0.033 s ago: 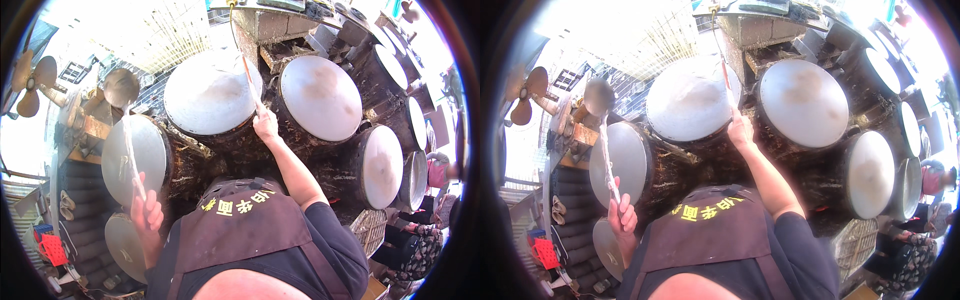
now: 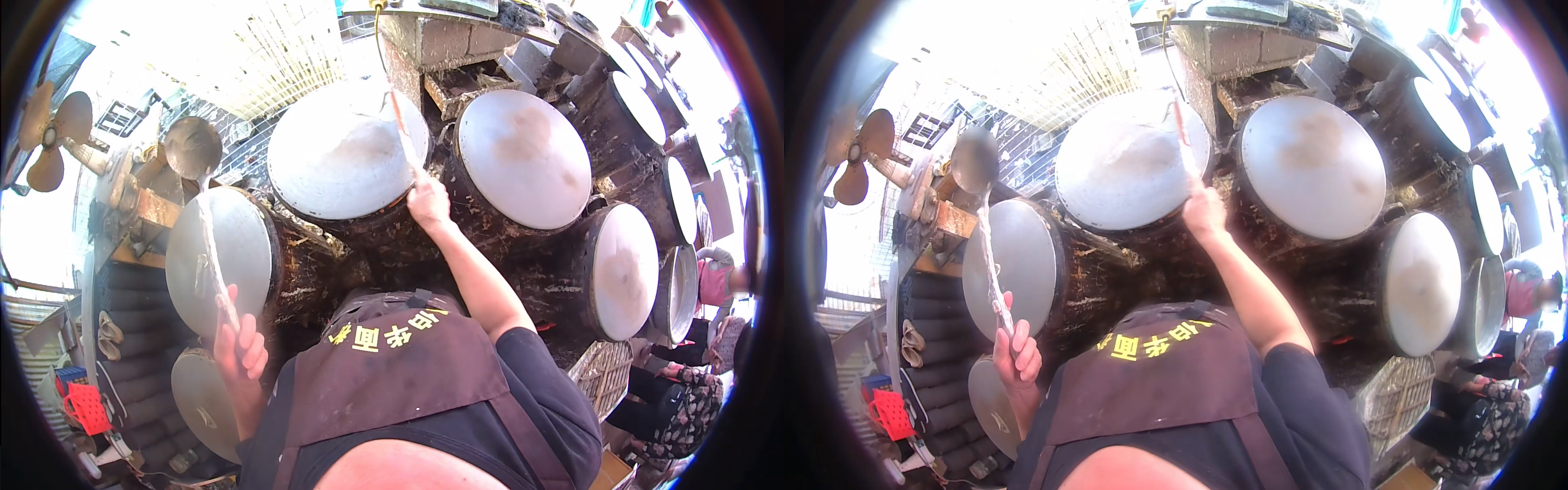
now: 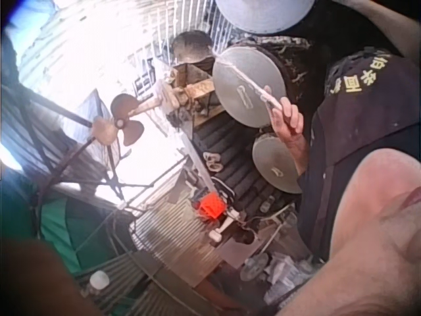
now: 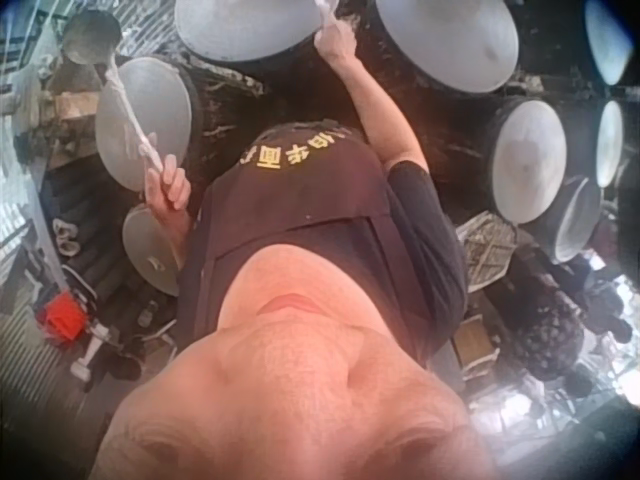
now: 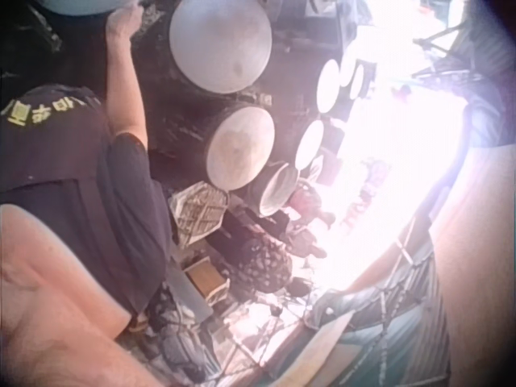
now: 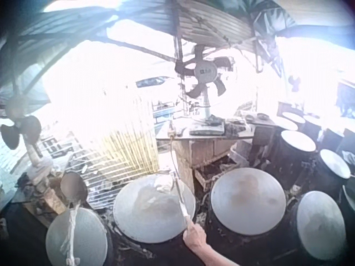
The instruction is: The person scoops batter from a large metal bowl and pours it onto several hot cylindrical griddles, then uses a wooden spreader to rotate and thin the batter into circular crepes. The person repeatedly scoops, pours, and spreads batter across multiple griddles in a continuous cycle.
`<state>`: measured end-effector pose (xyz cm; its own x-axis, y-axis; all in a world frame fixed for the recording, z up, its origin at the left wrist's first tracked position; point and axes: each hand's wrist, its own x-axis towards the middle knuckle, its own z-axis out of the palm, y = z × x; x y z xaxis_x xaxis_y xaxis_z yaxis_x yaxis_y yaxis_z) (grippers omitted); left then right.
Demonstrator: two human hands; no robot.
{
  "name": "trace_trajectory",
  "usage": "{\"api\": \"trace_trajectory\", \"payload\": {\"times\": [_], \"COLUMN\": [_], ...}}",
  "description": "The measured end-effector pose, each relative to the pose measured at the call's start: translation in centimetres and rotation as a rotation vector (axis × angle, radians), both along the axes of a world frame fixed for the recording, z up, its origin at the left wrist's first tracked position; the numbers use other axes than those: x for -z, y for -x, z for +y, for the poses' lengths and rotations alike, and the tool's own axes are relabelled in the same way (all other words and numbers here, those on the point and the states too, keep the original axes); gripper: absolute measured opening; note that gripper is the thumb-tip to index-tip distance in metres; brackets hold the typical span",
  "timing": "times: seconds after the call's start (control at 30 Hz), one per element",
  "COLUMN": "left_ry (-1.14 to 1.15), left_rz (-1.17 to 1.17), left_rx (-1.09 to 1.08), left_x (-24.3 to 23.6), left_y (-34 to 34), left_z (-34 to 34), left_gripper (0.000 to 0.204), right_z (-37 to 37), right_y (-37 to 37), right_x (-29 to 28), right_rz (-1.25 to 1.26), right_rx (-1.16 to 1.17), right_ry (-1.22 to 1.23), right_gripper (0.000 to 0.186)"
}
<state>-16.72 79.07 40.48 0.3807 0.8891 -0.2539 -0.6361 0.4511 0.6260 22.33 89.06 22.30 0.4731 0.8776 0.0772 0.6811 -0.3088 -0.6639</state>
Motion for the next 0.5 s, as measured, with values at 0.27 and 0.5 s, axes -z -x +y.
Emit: {"api": "trace_trajectory", "payload": {"times": [0.27,0.5], "left_ry": [-0.014,0.019], "left_rz": [-0.109,-0.146], "left_rx": [-0.007,-0.047], "left_x": [-0.7,-0.8], "left_y": [1.1,2.1], "left_z": [-2.4,-2.8], "left_gripper": [0.063,0.059], "right_z": [2.7,5.5], "right_y": [0.5,4.2], "right_x": [-1.7,-0.8], "right_rz": [0.002,-0.108], "right_rx": [-0.104,-0.098], "right_ry": [-0.041,0.105], "right_gripper": [0.060,0.065]}}
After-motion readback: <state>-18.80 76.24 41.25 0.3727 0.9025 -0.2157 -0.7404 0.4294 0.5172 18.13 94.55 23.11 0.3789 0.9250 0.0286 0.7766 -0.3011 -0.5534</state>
